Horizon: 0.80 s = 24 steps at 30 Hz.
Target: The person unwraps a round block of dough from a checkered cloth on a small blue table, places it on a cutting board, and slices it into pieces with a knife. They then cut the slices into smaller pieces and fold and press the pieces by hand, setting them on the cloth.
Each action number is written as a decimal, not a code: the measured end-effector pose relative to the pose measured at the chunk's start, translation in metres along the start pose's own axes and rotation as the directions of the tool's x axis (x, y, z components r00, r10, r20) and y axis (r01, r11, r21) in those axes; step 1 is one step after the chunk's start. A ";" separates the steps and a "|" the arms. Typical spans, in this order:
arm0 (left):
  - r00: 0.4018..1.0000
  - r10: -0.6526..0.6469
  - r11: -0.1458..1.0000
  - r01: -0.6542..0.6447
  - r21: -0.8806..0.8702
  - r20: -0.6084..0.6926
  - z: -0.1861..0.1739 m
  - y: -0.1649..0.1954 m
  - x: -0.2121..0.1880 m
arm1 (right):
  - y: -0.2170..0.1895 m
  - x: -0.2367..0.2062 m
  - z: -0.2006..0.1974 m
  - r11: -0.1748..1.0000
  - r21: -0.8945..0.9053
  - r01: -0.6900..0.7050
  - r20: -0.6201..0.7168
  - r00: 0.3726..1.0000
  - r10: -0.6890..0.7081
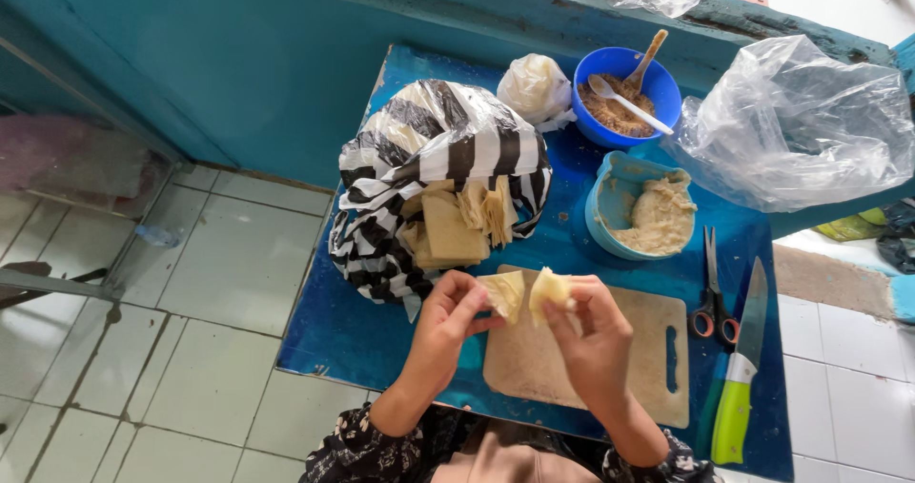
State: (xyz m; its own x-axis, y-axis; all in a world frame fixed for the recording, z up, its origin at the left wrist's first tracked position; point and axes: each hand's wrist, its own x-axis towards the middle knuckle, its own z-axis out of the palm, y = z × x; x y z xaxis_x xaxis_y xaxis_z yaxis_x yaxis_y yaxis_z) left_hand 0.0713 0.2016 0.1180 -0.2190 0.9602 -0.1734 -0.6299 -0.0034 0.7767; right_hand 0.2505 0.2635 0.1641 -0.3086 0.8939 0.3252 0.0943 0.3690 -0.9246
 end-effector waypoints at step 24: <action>0.990 0.143 0.971 -0.143 0.194 0.012 -0.022 0.031 -0.022 | -0.034 0.028 0.042 0.983 0.015 -0.181 0.432 0.888 0.156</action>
State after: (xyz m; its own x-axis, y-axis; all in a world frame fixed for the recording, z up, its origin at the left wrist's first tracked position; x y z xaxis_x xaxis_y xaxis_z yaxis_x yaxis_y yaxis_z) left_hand 0.0400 0.1744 0.1330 -0.2982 0.9530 -0.0533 -0.4357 -0.0863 0.8959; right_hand 0.1992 0.2650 0.1961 -0.6684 0.7415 0.0587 0.1338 0.1975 -0.9711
